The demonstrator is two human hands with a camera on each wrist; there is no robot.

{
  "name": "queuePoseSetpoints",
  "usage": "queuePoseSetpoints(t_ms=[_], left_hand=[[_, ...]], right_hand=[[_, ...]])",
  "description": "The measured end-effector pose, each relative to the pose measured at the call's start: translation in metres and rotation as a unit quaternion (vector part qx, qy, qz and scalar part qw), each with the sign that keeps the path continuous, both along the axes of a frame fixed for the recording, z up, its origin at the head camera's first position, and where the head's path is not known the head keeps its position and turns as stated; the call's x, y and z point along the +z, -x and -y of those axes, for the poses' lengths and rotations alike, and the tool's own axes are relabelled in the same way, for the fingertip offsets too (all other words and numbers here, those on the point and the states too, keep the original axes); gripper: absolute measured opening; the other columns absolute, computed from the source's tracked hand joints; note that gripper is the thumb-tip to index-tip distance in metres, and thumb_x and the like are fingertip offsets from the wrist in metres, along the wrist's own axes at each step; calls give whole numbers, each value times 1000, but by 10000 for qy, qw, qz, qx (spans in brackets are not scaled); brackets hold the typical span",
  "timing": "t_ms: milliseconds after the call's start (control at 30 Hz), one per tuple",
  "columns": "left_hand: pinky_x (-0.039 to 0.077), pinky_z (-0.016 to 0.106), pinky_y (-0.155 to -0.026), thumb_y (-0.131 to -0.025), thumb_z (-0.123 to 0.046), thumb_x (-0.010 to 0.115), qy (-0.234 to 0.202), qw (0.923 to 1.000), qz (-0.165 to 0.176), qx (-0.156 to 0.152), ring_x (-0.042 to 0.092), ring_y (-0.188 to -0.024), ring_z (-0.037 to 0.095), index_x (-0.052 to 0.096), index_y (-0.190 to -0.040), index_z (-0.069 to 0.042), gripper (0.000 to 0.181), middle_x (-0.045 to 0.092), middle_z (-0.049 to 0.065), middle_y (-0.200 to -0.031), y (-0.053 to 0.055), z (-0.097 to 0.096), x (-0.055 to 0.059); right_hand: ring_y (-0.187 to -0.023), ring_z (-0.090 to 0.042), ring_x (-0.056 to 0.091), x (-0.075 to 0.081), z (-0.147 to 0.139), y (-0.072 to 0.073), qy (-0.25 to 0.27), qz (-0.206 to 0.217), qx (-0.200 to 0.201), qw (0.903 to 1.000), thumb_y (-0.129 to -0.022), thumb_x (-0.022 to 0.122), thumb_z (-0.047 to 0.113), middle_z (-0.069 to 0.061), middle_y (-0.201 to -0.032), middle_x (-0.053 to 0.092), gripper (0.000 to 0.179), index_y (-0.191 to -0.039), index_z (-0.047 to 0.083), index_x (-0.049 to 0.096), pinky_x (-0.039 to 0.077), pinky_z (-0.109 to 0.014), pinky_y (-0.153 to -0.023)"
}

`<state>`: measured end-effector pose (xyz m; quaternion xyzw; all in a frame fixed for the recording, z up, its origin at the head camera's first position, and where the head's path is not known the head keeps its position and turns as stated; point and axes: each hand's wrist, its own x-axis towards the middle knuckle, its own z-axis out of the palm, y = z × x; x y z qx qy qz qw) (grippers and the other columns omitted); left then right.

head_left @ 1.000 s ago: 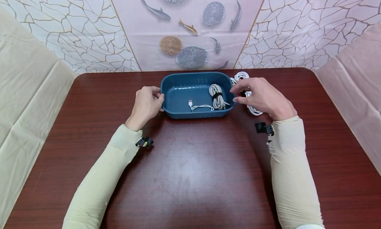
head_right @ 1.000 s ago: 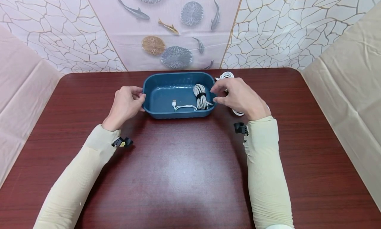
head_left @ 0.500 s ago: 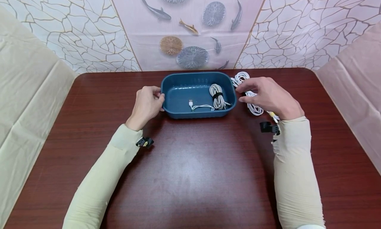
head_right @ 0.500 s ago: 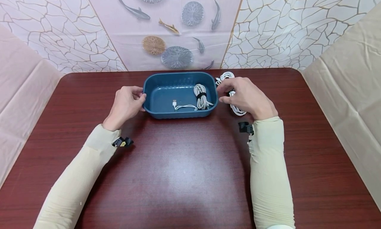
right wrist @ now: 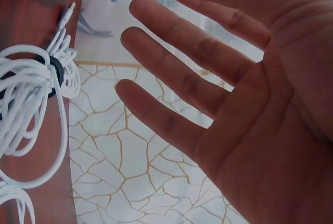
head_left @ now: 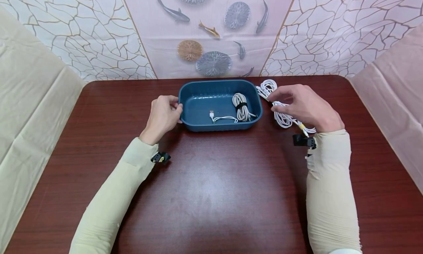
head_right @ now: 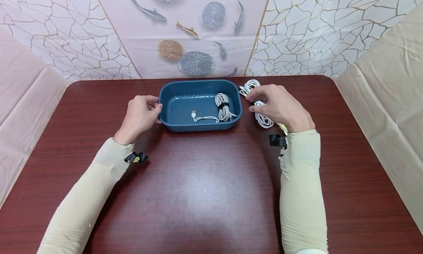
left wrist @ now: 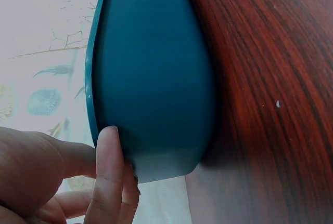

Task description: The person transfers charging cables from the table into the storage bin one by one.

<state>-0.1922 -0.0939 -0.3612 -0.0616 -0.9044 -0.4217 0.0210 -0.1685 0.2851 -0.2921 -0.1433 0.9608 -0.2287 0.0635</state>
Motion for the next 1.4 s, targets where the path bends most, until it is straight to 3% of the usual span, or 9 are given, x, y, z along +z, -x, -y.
queuePoseSetpoints(t_ms=[167, 333, 400, 800, 933, 1033, 1133, 1267, 1400], left_hand=[[59, 20, -53, -100, -11, 60, -26, 10000, 13, 39, 72, -57, 15, 66, -126, 8, 32, 70, 18, -94, 0, 0, 0], [59, 21, -52, -100, -11, 61, -21, 10000, -16, 55, 72, -56, 14, 66, -125, 8, 32, 71, 18, -94, 0, 0, 0], [59, 21, -52, -100, -10, 61, -13, 10000, -21, 57, 72, -56, 14, 66, -125, 8, 32, 71, 18, -94, 0, -1, 1], [58, 19, -51, -101, -11, 60, 24, 10000, 19, 29, 73, -57, 17, 66, -126, 8, 32, 71, 17, -94, 0, -1, 1], [58, 19, -51, -101, -11, 60, 2, 10000, 21, 32, 73, -58, 18, 66, -126, 8, 32, 70, 17, -93, 0, -1, 0], [58, 19, -51, -101, -10, 60, 4, 10000, 31, 31, 73, -59, 19, 66, -126, 8, 32, 70, 17, -94, 0, -1, 0], [58, 19, -52, -101, -10, 59, 7, 10000, 40, 29, 74, -59, 19, 66, -126, 8, 32, 70, 17, -94, 0, -1, 0], [58, 18, -51, -101, -11, 59, 16, 10000, 21, 20, 74, -59, 19, 66, -126, 8, 32, 70, 17, -93, 0, 0, 0], [57, 17, -50, -100, -10, 59, -9, 10000, -37, -16, 74, -59, 20, 67, -124, 9, 31, 71, 18, -93, 0, 0, 0]], right_hand=[[-98, -23, 62, 0, -6, -1, -69, 6, -156, 9999, -95, 71, 22, -11, -123, 71, 29, -124, 19, 71, 49, -28, -75], [-56, -21, 53, 0, -8, -1, 11, 187, -264, 9995, -96, 70, 24, -10, -118, 69, 29, -125, 19, 70, 44, -34, -44], [-44, -21, 46, 1, -9, -2, -13, 264, -312, 9992, -97, 69, 24, -9, -117, 67, 29, -126, 20, 70, 42, -36, -40], [-58, -21, 55, 2, -17, -5, -74, 447, -488, 9978, -96, 71, 29, -10, -118, 67, 34, -128, 20, 68, 49, -31, -57], [-51, -23, 53, 4, -22, -10, 165, 1054, -839, 9907, -97, 69, 37, -13, -110, 62, 39, -134, 26, 62, 56, -43, -45], [-53, -24, 53, 4, -25, -12, 276, 1217, -980, 9873, -97, 68, 40, -15, -97, 60, 39, -133, 28, 61, 55, -48, -40], [-57, -22, 56, 3, -28, -11, 225, 915, -806, 9923, -98, 67, 36, -12, -96, 66, 33, -129, 24, 65, 55, -39, -44], [-65, -18, 63, 1, -32, -7, 37, 306, -484, 9984, -99, 67, 29, -11, -110, 73, 28, -125, 18, 70, 50, -25, -59], [-76, -14, 67, 0, -37, -6, -47, 36, -400, 9992, -99, 67, 24, -11, -117, 75, 25, -123, 17, 72, 45, -14, -69]])
